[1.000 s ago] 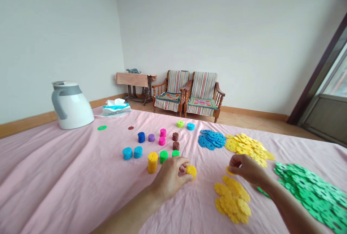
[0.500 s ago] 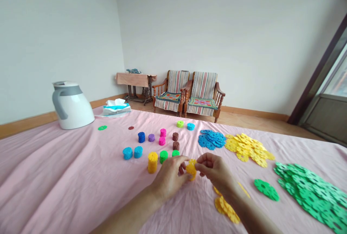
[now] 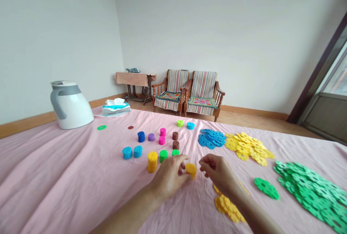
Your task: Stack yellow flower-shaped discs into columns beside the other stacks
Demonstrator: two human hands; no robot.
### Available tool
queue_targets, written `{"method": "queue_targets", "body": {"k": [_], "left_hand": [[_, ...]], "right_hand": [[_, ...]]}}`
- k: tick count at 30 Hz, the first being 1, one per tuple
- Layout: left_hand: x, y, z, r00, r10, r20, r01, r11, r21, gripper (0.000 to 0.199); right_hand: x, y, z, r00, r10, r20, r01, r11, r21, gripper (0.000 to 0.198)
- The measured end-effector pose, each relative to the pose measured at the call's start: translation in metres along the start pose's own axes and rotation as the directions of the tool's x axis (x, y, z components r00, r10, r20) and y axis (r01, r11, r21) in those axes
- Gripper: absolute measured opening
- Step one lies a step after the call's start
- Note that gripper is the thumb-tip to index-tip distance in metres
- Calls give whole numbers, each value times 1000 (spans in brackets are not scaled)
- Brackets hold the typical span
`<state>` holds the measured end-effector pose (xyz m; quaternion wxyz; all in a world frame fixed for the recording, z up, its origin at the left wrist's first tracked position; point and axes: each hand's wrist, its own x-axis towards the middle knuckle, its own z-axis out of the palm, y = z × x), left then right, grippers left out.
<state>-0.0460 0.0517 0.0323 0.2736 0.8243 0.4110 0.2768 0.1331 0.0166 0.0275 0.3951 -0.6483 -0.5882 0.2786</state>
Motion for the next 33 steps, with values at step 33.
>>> {"method": "queue_targets", "body": {"k": [33], "left_hand": [[-1, -4, -3, 992, 8, 123, -38, 970, 242, 6]], "right_hand": [[-19, -4, 8, 993, -102, 55, 116, 866, -486, 27]]}}
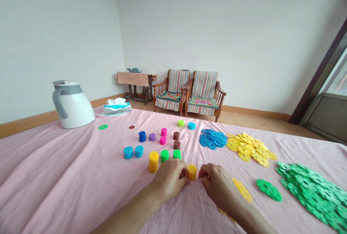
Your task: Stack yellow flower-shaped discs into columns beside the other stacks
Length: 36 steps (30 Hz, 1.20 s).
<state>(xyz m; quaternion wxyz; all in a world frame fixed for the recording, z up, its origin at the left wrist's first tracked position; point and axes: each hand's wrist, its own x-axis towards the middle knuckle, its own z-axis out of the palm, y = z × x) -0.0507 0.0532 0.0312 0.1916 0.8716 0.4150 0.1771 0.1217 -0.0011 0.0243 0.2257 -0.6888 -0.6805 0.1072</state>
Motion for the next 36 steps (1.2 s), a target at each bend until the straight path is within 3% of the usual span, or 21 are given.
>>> {"method": "queue_targets", "body": {"k": [6, 18, 23, 26, 32, 36], "left_hand": [[2, 0, 4, 1000, 6, -31, -7, 999, -32, 8], [2, 1, 3, 999, -29, -35, 25, 995, -98, 4], [3, 4, 1, 987, -41, -158, 12, 984, -180, 27], [3, 5, 2, 985, -17, -171, -27, 967, -255, 34], [2, 5, 6, 995, 11, -101, -51, 916, -399, 42], [2, 6, 6, 995, 23, -93, -59, 912, -407, 43]], "right_hand": [[1, 3, 7, 997, -64, -31, 66, 993, 99, 31], [6, 11, 10, 998, -61, -22, 64, 984, 167, 33], [3, 9, 7, 994, -101, -45, 109, 967, 231, 34], [2, 8, 5, 994, -99, -36, 105, 963, 248, 32], [12, 25, -19, 999, -29, -39, 35, 986, 163, 29], [13, 44, -46, 996, 67, 57, -66, 998, -26, 19]]}}
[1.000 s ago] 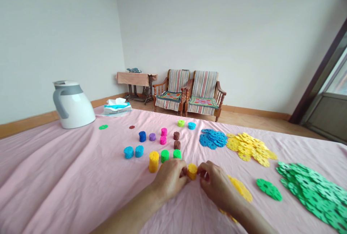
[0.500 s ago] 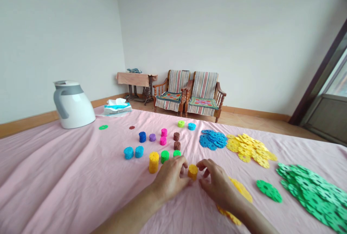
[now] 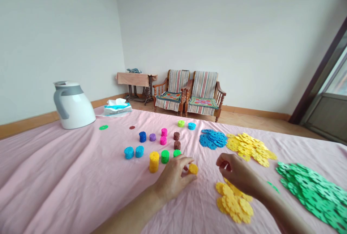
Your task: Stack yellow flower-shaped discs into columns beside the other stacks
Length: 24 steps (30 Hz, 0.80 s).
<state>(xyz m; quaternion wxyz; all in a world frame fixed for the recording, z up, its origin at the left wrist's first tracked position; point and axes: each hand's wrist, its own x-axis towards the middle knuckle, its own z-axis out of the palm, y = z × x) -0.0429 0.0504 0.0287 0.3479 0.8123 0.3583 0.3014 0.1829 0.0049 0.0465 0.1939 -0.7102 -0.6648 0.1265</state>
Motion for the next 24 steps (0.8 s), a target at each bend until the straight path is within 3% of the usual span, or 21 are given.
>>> {"method": "queue_targets", "body": {"k": [8, 17, 20, 24], "left_hand": [[4, -4, 3, 1000, -5, 11, 4, 999, 47, 35], [4, -2, 3, 1000, 18, 11, -19, 998, 57, 24], [4, -2, 2, 1000, 26, 17, -27, 998, 54, 21], [5, -3, 2, 999, 18, 31, -20, 999, 34, 19]], "right_hand": [[-13, 4, -20, 960, 29, 280, 14, 989, -147, 17], [-10, 3, -19, 939, 20, 344, 12, 996, -92, 14], [-9, 7, -22, 934, 1, 357, 5, 1000, -15, 9], [-5, 2, -21, 926, -87, 367, -22, 959, 283, 9]]}}
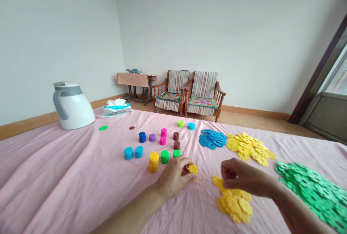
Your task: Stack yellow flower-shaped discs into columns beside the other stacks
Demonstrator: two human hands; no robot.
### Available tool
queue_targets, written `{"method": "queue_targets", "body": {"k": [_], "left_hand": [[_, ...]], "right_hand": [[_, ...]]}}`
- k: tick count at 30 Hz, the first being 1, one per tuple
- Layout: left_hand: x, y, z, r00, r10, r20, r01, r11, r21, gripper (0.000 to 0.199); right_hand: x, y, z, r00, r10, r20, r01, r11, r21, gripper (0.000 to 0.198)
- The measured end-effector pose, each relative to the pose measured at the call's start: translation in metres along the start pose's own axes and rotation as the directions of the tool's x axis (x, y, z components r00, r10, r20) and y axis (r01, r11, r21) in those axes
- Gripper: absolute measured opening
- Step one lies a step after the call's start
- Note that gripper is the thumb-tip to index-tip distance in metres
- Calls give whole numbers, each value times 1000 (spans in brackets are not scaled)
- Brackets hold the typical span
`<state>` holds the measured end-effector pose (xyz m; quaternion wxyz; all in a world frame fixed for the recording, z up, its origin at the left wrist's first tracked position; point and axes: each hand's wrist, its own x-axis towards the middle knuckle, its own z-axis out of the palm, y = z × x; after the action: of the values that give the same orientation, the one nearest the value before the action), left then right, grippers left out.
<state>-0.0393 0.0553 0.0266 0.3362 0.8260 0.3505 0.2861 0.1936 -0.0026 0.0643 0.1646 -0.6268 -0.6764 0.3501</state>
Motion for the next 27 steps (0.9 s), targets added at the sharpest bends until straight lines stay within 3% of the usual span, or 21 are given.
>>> {"method": "queue_targets", "body": {"k": [5, 10, 22, 27], "left_hand": [[0, 0, 0, 1000, -16, 2, 16, 1000, -9, 17], [0, 2, 0, 1000, 4, 3, -4, 1000, -11, 5], [0, 1, 0, 1000, -3, -3, 3, 1000, -25, 7], [0, 1, 0, 1000, -13, -11, 13, 1000, -8, 13]], "right_hand": [[21, -23, 30, 968, -34, -248, 129, 918, 376, 12], [37, -33, 61, 944, 67, -323, 115, 849, 515, 13], [44, -27, 66, 923, 52, -381, 127, 894, 430, 14], [42, -22, 57, 923, 30, -383, 116, 929, 352, 13]]}}
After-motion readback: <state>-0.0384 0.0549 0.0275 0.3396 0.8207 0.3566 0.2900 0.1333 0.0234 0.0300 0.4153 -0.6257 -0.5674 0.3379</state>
